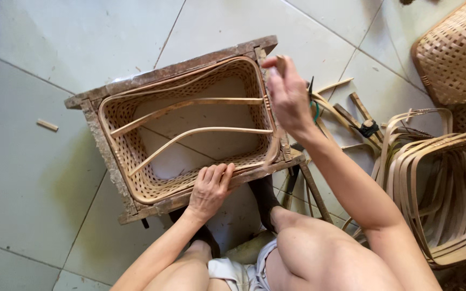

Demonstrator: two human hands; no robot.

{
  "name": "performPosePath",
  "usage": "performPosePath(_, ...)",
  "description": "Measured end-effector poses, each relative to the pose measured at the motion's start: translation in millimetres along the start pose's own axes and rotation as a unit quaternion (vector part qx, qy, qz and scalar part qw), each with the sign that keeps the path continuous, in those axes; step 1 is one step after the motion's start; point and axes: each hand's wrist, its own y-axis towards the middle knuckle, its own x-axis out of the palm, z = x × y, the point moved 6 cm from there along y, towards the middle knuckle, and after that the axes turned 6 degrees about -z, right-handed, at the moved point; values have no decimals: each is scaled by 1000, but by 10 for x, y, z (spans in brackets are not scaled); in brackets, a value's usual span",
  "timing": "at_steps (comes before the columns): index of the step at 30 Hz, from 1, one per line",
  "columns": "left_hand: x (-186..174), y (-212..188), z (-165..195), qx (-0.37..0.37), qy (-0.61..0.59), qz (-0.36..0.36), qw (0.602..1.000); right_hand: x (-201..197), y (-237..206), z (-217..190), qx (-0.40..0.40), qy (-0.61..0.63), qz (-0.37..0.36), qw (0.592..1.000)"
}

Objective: The person sits on the floor weaving thin bamboo strips into a rectangular woven basket held in a wooden frame jig. They press strips into the woven walls, bend and position curved rim strips, trim excess material with scissors, and add new strips one at a time around the basket rim.

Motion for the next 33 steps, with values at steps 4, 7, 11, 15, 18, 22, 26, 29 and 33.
performPosePath(4,54,-38,-15,19,26,3,999,351,243,85,-40,-37,31,998)
performPosePath(7,80,-57,-27,21,17,9,1000,471,348,200,-27,-30,27,999)
performPosePath(11,92,-51,-53,24,0,3,1000,528,381,305,-26,-58,32,997)
performPosePath(15,54,-26,-36,29,-6,-3,1000,609,413,463,5,-79,11,997)
performPosePath(18,-37,82,-72,34,-47,-16,998,709,490,621,45,-107,-31,993)
performPosePath(22,-360,601,-480,52,236,102,965,817,575,605,-77,-160,-38,983)
performPosePath(26,-669,1302,-1472,-47,98,173,979,894,634,751,-15,-173,-57,983)
performPosePath(29,-556,1595,-1642,-28,108,119,987,957,663,803,23,-204,-76,976)
performPosePath(33,-316,1622,-1589,2,121,101,988,985,659,755,-3,-238,-62,969)
